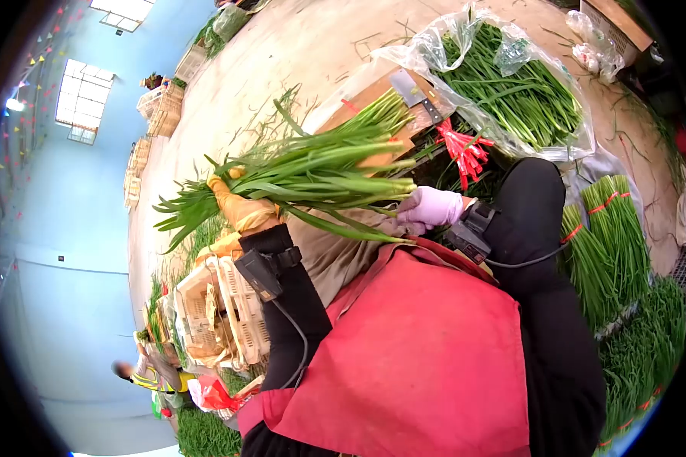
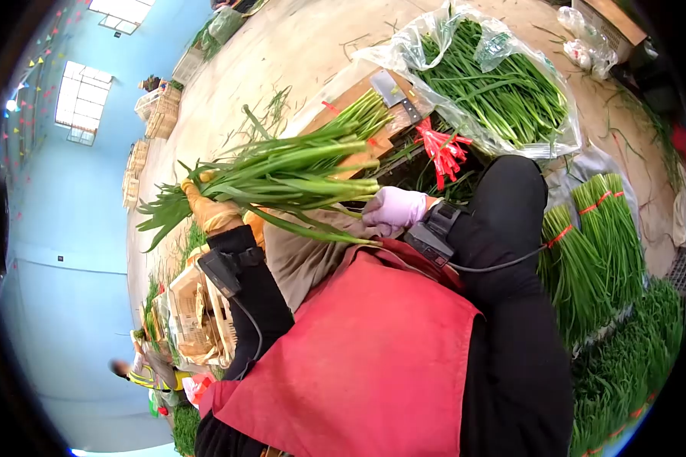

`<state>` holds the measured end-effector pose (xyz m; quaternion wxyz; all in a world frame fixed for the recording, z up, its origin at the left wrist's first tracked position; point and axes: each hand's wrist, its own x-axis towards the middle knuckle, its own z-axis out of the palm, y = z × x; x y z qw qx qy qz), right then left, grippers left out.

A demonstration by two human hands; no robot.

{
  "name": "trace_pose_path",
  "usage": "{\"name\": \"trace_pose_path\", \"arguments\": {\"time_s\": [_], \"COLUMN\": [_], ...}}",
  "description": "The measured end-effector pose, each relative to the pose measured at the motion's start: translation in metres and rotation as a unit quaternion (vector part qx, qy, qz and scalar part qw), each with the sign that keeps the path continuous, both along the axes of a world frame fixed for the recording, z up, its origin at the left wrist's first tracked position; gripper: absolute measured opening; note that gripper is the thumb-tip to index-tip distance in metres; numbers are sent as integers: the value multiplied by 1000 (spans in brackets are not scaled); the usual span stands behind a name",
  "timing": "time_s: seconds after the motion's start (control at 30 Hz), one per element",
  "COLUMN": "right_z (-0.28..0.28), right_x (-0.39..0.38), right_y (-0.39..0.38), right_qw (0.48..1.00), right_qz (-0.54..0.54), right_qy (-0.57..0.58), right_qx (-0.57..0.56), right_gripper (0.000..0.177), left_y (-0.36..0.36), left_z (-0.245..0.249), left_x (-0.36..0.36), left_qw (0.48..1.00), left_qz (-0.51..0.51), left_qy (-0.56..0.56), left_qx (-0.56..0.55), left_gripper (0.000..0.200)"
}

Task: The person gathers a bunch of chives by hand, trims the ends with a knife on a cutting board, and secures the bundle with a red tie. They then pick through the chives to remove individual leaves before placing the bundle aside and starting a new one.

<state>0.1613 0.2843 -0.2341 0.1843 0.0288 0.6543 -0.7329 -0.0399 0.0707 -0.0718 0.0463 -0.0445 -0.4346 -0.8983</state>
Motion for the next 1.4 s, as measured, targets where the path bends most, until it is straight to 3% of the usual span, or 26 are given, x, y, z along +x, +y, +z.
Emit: {"name": "trace_pose_path", "arguments": {"time_s": [0.1,0.27,0.37,0.47,0.53,0.6,0.63,0.67,0.7,0.73,0.77,0.8,0.9,0.97,1.0,1.07,1.1,1.13,1.2,1.3,1.4], "right_z": [7,17,13,-2,-23,-20,-28,-36,-32,-18,-5,7,6,0,-35,-24,-47,-49,-33,1,20], "right_x": [14,44,60,60,43,28,14,-4,-27,-41,-55,-55,-73,-63,-66,-35,-24,-14,0,-7,-12], "right_y": [15,51,76,80,67,59,54,49,46,32,18,3,3,-1,9,33,49,53,40,28,10], "right_qw": [999,998,977,864,799,815,803,769,801,867,904,921,801,899,917,978,987,982,990,979,927], "right_qz": [19,48,62,141,199,96,-22,-138,-164,-164,-158,-118,-199,-163,-169,-177,-121,-66,-112,-28,38], "right_qy": [-5,-38,-90,1,12,106,216,321,371,384,387,332,565,407,352,64,6,45,83,54,73], "right_qx": [-29,10,185,483,567,561,556,535,441,271,91,-165,20,-6,80,86,109,173,18,-193,-365], "right_gripper": [23,24,21,21,33,59,74,90,93,88,84,73,26,25,23,15,15,22,33,49,66], "left_y": [-3,-1,-16,-25,-26,-32,-33,-35,-38,-41,-42,-41,-31,-35,-38,-46,-49,-49,-49,-49,-52], "left_z": [-6,7,6,20,31,34,37,41,44,46,45,45,48,50,50,50,50,50,47,39,32], "left_x": [-8,4,-16,-16,-21,-22,-20,-16,-10,-8,-6,-5,10,9,7,3,2,0,0,-2,-11], "left_qw": [997,995,997,998,999,997,996,994,990,984,985,986,986,987,988,989,990,990,990,988,986], "left_qz": [-67,-52,-27,-12,23,12,-18,-47,-114,-156,-148,-140,-117,-81,-62,-51,-48,-47,-62,-78,-58], "left_qy": [-9,-34,-8,10,24,71,85,98,80,80,83,86,117,130,137,132,129,127,126,130,155], "left_qx": [41,75,72,58,43,-4,3,10,24,21,16,11,-29,-41,-47,-38,-34,-29,-25,-30,-16], "left_gripper": [36,34,34,33,34,34,34,34,35,35,35,35,36,36,36,37,38,38,42,42,42]}}
